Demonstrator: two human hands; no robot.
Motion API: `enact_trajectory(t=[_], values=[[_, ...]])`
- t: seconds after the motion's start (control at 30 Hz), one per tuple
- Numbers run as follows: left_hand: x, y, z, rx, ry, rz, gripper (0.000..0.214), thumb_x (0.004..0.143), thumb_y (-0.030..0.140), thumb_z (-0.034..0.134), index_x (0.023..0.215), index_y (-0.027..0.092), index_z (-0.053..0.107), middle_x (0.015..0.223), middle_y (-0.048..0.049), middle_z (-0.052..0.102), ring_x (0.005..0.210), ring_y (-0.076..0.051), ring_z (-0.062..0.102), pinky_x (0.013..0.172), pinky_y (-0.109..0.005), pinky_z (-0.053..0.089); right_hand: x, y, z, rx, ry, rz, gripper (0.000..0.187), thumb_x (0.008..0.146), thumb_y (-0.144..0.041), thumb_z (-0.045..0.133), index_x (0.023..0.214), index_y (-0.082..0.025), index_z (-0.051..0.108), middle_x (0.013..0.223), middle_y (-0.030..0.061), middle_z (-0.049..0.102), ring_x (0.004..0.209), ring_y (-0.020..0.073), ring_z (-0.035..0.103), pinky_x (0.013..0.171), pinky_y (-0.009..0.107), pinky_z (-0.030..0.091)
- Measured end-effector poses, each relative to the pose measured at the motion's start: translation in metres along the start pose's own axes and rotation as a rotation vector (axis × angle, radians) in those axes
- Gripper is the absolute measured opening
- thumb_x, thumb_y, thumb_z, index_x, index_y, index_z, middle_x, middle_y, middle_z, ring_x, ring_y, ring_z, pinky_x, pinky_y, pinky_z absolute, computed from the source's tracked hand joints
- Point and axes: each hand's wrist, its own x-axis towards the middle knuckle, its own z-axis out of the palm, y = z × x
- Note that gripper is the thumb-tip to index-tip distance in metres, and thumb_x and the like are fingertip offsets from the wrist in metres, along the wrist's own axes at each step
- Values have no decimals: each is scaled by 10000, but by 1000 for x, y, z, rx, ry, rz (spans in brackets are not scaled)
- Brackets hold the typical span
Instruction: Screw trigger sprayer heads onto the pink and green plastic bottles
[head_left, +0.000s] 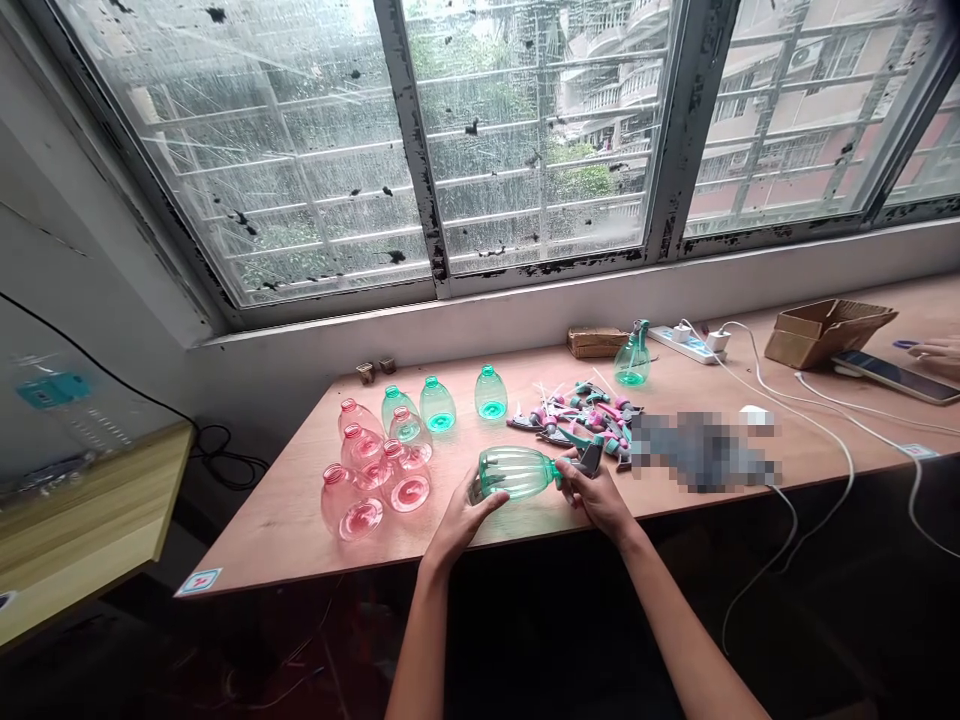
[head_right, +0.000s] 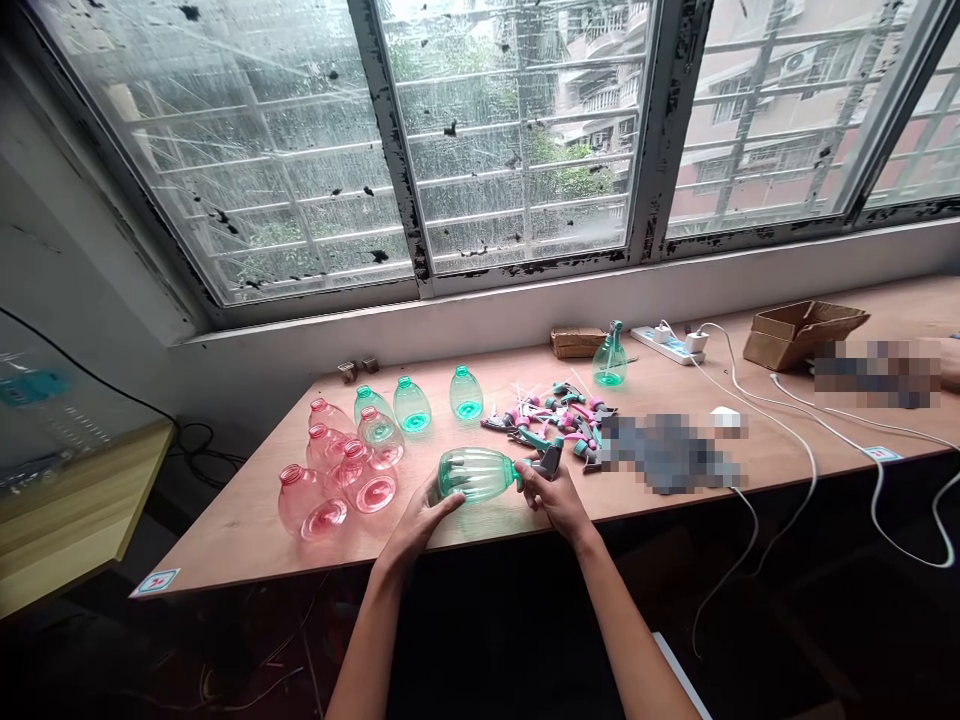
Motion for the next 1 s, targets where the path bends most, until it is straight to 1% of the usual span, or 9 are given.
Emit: enact_trajectory(t=[0.13, 0.2, 0.33, 0.43, 0.6, 0.73, 0.83, 0.93, 1.0], values=[[-1, -5, 0, -71, -16, -12, 990, 737, 240, 820, 1536, 299, 239, 1477, -123, 485, 1362, -314, 471, 1141, -498, 376, 0, 0, 0, 0, 18, -7, 351, 784, -486, 764, 868, -199, 581, 586, -21, 613, 403, 81, 436, 346, 183, 267], [-1, -7, 0, -81, -25, -15, 1071, 719, 230, 834, 1552, 316, 165, 1492, -127, 461, 1359, -309, 475, 1144, -508, 369, 0, 0, 1, -1, 26, -10, 354, 780, -486, 768, 866, -195, 585, 587, -20, 613, 404, 78, 434, 348, 183, 271], [0, -3, 0, -31, 15, -8, 879, 792, 339, 774, 1523, 265, 292, 1518, -130, 435, 1370, -317, 458, 1171, -503, 325, 0, -1, 1, 0, 27, -5, 371, 761, -495, 780, 863, -191, 593, 584, -21, 608, 409, 80, 447, 349, 182, 280], [-1, 2, 0, 20, 14, -5, 695, 854, 387, 704, 1465, 217, 420, 1440, -137, 527, 1340, -326, 489, 1158, -498, 338, 0, -1, 1, 6, 23, 0, 383, 754, -497, 785, 870, -189, 590, 580, -18, 607, 410, 84, 448, 348, 184, 275], [-4, 4, 2, -74, -12, -16, 971, 753, 281, 813, 1541, 300, 247, 1486, -136, 478, 1358, -327, 471, 1140, -505, 357, 1, 1, 1, 16, 41, -4, 380, 763, -495, 778, 888, -196, 580, 561, -28, 596, 402, 82, 424, 350, 188, 263], [-5, 5, 4, -85, -52, -12, 1016, 763, 267, 805, 1557, 301, 173, 1504, -144, 455, 1368, -318, 466, 1162, -504, 328, 1, 1, 0, 7, 39, 6, 376, 764, -498, 775, 884, -198, 584, 560, -30, 598, 401, 88, 429, 352, 192, 258], [-5, 8, 3, -5, -19, -7, 909, 777, 319, 791, 1530, 257, 286, 1533, -142, 422, 1406, -344, 407, 1177, -503, 308, 0, 2, -1, -6, 23, 20, 370, 765, -493, 778, 866, -191, 589, 559, -23, 598, 410, 92, 442, 358, 192, 260], [-4, 10, 2, 57, -22, 16, 699, 829, 378, 731, 1446, 216, 445, 1468, -129, 510, 1404, -351, 407, 1181, -509, 301, -1, 1, -2, -16, 12, 29, 360, 771, -482, 778, 862, -190, 589, 559, -19, 600, 420, 96, 454, 364, 190, 264], [-3, 8, 1, 70, -18, 32, 628, 855, 382, 702, 1418, 213, 481, 1449, -121, 531, 1401, -342, 412, 1181, -503, 303, -1, 1, -2, -19, 8, 29, 355, 774, -480, 777, 852, -192, 584, 556, -19, 600, 421, 97, 453, 367, 191, 259]])
